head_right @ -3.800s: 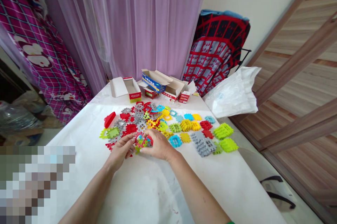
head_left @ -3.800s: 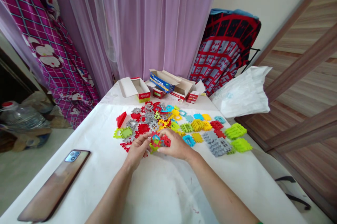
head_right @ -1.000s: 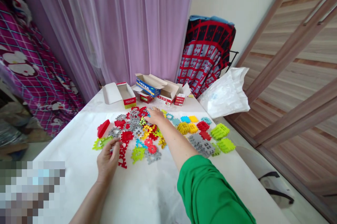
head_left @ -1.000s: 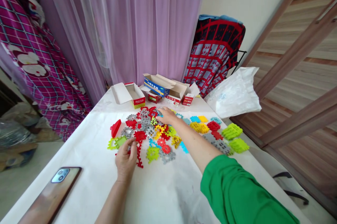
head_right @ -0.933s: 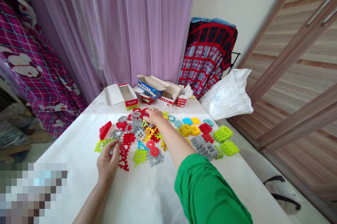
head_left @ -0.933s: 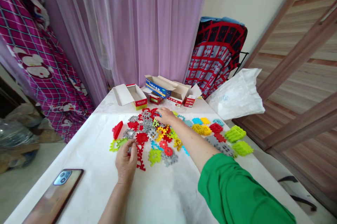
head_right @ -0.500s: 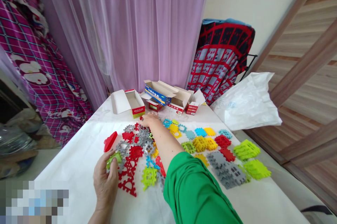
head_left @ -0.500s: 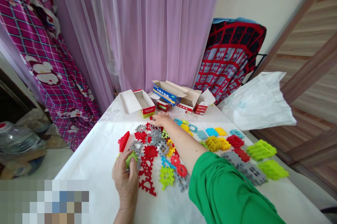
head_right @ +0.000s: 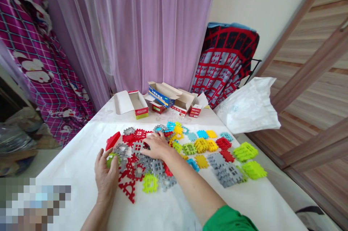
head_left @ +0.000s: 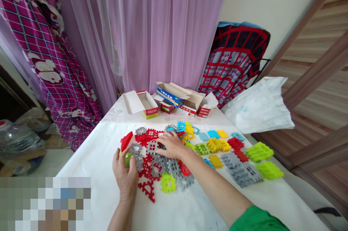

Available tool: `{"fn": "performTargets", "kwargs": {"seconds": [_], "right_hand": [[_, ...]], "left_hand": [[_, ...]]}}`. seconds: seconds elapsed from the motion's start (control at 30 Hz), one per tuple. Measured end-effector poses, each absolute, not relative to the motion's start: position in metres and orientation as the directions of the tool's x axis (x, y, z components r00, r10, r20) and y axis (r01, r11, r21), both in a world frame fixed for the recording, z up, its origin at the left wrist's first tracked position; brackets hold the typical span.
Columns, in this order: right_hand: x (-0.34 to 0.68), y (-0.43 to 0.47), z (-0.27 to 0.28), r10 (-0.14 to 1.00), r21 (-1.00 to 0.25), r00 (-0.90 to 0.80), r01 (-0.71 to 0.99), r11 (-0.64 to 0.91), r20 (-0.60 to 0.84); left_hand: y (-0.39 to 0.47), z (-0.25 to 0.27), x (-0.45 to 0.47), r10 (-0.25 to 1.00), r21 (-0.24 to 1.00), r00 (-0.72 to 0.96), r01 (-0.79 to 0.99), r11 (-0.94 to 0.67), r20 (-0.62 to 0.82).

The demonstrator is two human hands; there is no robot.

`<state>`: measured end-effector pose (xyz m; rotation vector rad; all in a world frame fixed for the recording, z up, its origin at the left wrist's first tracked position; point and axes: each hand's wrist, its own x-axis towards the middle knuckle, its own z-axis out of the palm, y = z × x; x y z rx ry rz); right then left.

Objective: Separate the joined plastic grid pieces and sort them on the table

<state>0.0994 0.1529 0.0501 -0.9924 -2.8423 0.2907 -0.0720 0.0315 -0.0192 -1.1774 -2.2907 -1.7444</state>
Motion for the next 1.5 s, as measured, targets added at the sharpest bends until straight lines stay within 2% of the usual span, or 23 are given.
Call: {"fn": "performTargets", "kwargs": {"seconds": [0.13,0.27,0.43,0.53,0.63,0.73,0.87,1.13,1.3,1.5], "right_hand": [[0.123,0.113,0.048,0.668,-0.318,-0.718,0.598,0.736,0.194],[0.15,0.084,0.034,0.712,-0.389,-0.554,0.597,0.701,0.432],[0.185,0.074,0.019,0.646,-0.389,-0.384,0.562,0.73,0.659],[0.202,0.076,0.014,0.606,-0.38,-0.236,0.595,0.708,0.759],[0.216,0.081,0.006,0.544,-0.359,-0.112,0.638,0.681,0.832],[0.227,0.086,-0.004,0.517,-0.356,-0.06,0.658,0.664,0.854],[0.237,0.09,-0.014,0.549,-0.41,0.008,0.675,0.614,0.836],[0.235,0.092,-0.018,0.561,-0.457,0.045,0.637,0.622,0.826],[0.234,0.091,-0.016,0.574,-0.483,0.065,0.622,0.616,0.816],[0.231,0.089,-0.012,0.592,-0.501,0.071,0.619,0.605,0.803]], "left_hand": [[0.031,-0.014,-0.08,0.517,0.738,-0.719,0.637,0.223,0.465],[0.032,-0.004,-0.088,0.587,0.666,-0.726,0.64,0.384,0.359],[0.041,0.01,-0.096,0.677,0.557,-0.697,0.668,0.494,0.235],[0.047,0.022,-0.101,0.738,0.41,-0.622,0.764,0.499,0.26],[0.054,0.032,-0.101,0.832,0.238,-0.473,0.878,0.416,0.29],[0.067,0.038,-0.097,0.891,0.125,-0.368,0.93,0.347,0.265],[0.087,0.044,-0.094,0.939,-0.002,-0.291,0.955,0.296,0.183],[0.104,0.057,-0.09,0.981,-0.141,-0.119,0.98,0.14,0.15],[0.101,0.067,-0.091,0.99,-0.157,-0.058,0.984,0.078,0.131],[0.092,0.088,-0.097,0.968,-0.079,-0.165,0.98,0.183,0.192]]}}
